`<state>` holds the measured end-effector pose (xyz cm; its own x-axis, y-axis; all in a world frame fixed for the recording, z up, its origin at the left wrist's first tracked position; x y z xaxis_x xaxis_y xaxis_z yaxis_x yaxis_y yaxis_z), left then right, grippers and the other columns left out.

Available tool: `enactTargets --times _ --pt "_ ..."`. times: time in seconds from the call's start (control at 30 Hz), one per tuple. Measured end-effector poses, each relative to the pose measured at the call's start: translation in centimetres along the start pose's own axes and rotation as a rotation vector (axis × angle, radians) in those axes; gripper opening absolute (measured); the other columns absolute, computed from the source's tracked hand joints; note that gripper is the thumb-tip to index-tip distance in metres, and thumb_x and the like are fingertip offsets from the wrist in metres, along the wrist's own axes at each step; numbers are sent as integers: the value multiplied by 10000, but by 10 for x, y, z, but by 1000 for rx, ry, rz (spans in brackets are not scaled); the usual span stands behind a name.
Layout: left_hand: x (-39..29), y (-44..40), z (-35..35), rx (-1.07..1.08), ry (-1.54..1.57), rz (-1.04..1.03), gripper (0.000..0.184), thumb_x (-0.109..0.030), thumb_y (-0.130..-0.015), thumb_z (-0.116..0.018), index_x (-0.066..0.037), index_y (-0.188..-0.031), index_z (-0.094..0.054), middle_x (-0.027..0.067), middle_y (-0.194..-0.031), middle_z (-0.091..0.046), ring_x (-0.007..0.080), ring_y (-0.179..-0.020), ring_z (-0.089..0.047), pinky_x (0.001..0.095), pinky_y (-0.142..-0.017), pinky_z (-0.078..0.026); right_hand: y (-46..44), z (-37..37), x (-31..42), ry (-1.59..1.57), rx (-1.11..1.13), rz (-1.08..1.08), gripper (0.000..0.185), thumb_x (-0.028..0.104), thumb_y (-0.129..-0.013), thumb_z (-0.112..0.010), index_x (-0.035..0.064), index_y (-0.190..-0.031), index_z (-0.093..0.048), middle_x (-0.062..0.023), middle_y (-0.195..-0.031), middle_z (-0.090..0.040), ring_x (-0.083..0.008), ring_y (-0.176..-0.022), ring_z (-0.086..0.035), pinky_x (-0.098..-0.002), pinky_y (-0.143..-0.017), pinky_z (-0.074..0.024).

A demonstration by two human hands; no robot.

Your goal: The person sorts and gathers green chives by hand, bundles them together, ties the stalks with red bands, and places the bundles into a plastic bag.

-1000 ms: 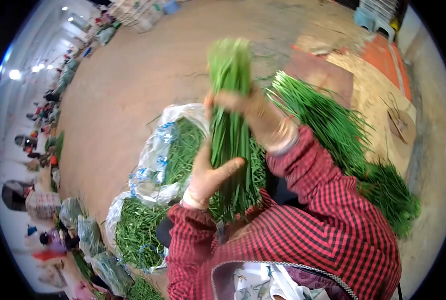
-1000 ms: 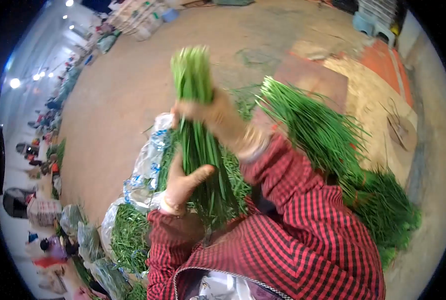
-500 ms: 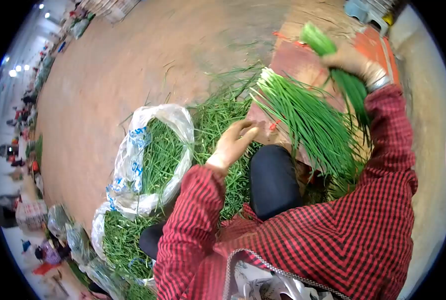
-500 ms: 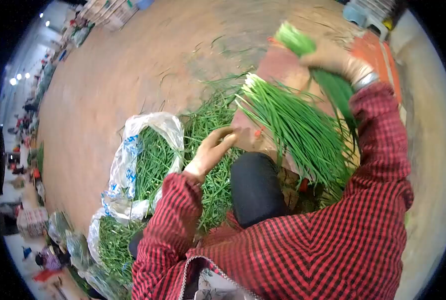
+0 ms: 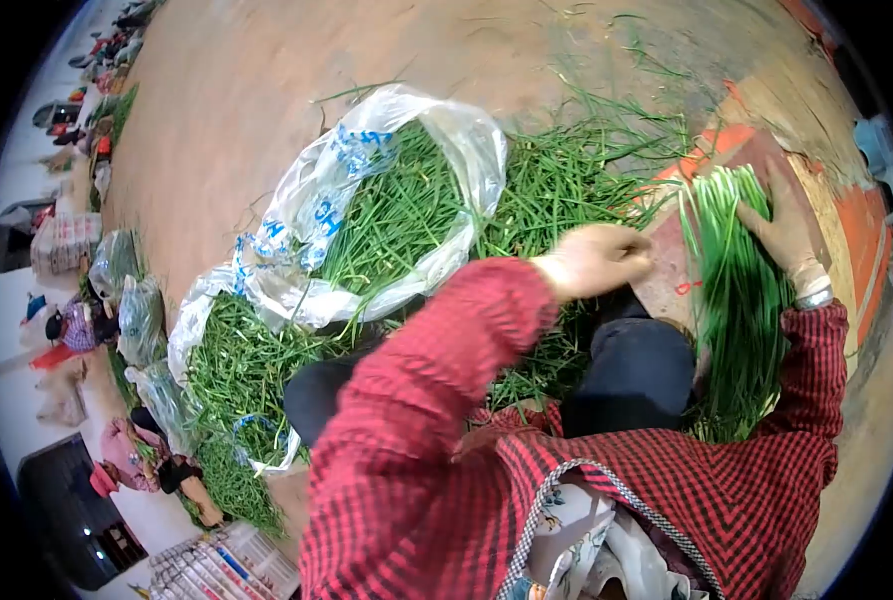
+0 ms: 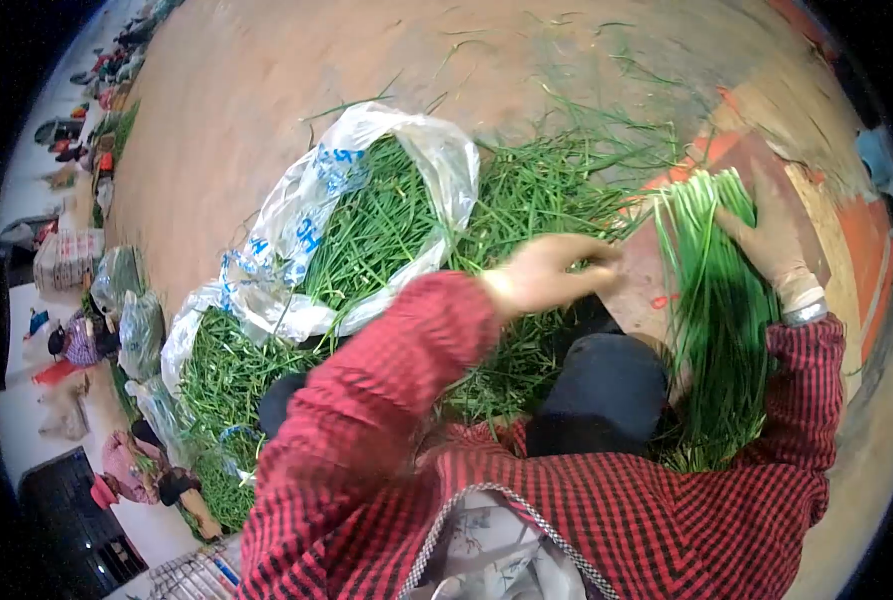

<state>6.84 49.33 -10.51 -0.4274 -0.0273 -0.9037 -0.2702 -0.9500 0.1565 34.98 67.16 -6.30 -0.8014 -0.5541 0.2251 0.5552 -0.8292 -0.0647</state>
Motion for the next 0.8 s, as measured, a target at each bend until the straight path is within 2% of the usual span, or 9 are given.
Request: enactTargets --times 0.07,0.2,0.33,0.4,0.47,0.53,0.67,0.73,0.8 --pt "12 58 63 -78 -90 275 391 -374 -920 -578 -45 -1114 -662 154 -1065 -679 295 -953 -651 380 -872 -495 -20 2 53 -54 -96 101 619 255 -888 -649 33 -1413 -409 -153 -1385 -497 -277 -1282 -464 -373 -1079 -343" --pt "115 207 148 -213 -523 528 325 -343 -891 -584 -70 -1046 -674 163 -1038 -656 334 -1000 -616 406 -886 -482 -50 -44 205 -608 371 322 520 299 -872 -644 34 -1302 -521 -188 -1288 -559 -328 -1219 -519 -387 -1041 -393" --pt "180 339 164 -301 -577 664 385 -333 -838 -615 -101 -1142 -662 191 -1086 -665 344 -1047 -618 427 -915 -474 -76 -155 350 -418 585 720 462 288 -899 -584 47 -1289 -525 -188 -1265 -555 -340 -1159 -542 -404 -987 -436" --pt "174 359 159 -283 -481 965 384 -417 -881 -588 -107 -1081 -694 187 -961 -693 347 -953 -654 433 -873 -496 -85 -214 415 -371 623 767 464 320 -880 -579 52 -1258 -553 -186 -1192 -597 -353 -1095 -576 -414 -958 -456" --pt "183 379 146 -315 -450 1009 466 -527 -912 -532 -121 -1053 -713 187 -910 -696 349 -898 -667 430 -824 -513 -103 -242 483 -174 917 731 453 320 -856 -574 56 -1225 -584 -186 -1146 -631 -350 -1065 -604 -417 -937 -473" --pt "195 382 142 -308 -384 1020 516 -568 -917 -503 -122 -1068 -714 189 -942 -693 352 -933 -658 409 -833 -514 -121 -263 527 -42 936 704 427 283 -837 -560 62 -1199 -608 -188 -1131 -648 -347 -1057 -619 -417 -920 -485" --pt "225 371 164 -990 407 772 422 -431 -907 -605 -69 -1108 -686 118 -955 -700 248 -910 -664 376 -785 -510 -167 -275 580 -138 524 743 613 154 -798 -592 37 -1366 -392 -263 -1292 -529 -387 -1187 -538 -441 -972 -462" --pt "255 381 210 -1045 560 717 459 -347 -900 -631 -47 -1246 -594 104 -1068 -651 210 -963 -622 334 -834 -498 -203 -256 599 -465 207 773 687 301 -808 -616 16 -1376 -355 -280 -1257 -537 -430 -1155 -530 -456 -991 -446" --pt "238 393 247 -1458 580 680 509 -246 -887 -642 4 -1307 -503 142 -1179 -598 215 -1021 -600 323 -906 -483 -248 -248 613 -369 52 631 538 366 -853 -589 -17 -1230 -556 -274 -1145 -624 -391 -1059 -612 -431 -943 -479"
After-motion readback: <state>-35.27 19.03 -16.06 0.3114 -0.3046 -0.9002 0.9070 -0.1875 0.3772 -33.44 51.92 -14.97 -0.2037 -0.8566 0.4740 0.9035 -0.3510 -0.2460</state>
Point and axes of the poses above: each hand's wrist, its own y-axis away from the middle knuckle, its own z-axis out of the back of the hand, x = y × z, the point moved 1 cm from there along -y, towards the middle knuckle
